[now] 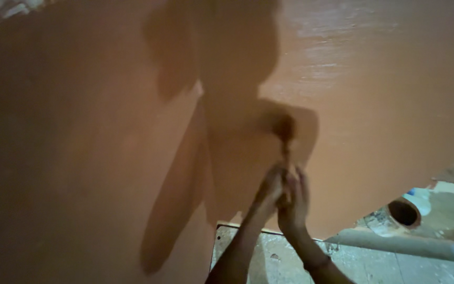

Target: The person applies terracotta-colored paint to a wall using a brush, repeatedly dipping the brush into a paint can and smoothing the surface. The person works on a vertical wall section, occasionally using the left hand to steady the surface while painting with the right hand.

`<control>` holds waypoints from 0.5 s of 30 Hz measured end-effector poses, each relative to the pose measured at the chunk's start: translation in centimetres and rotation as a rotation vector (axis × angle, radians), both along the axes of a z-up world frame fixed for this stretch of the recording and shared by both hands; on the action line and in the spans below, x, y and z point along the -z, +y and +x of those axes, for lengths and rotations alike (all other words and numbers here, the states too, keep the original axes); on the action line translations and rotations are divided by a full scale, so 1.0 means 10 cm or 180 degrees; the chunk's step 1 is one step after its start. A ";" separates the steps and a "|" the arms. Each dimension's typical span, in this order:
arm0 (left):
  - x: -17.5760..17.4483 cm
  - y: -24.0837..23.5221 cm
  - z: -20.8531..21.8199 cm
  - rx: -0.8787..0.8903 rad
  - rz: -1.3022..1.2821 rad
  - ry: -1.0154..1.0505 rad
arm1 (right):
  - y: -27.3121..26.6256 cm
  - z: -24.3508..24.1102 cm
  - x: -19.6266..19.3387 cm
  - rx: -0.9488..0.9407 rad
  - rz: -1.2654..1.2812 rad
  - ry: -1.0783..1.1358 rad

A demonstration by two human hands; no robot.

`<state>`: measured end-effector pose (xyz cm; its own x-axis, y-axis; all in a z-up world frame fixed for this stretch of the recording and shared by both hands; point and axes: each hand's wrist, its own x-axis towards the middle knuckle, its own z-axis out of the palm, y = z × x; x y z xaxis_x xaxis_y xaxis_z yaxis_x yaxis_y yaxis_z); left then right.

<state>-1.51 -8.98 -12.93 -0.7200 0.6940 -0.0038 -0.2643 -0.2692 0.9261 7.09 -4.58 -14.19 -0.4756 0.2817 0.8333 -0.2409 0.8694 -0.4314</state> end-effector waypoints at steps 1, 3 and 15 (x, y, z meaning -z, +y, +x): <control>0.00 0.13 0.08 0.0340 -0.0059 -0.0013 | -0.01 0.11 0.01 -0.0218 -0.2098 0.0074; 0.02 0.29 0.21 0.0966 -0.0188 -0.0037 | -0.01 0.29 0.02 -0.0507 -0.4155 0.0358; 0.05 -0.30 0.07 -0.1019 0.0386 -0.0057 | -0.14 -0.10 -0.17 -0.2057 -0.4323 -0.0705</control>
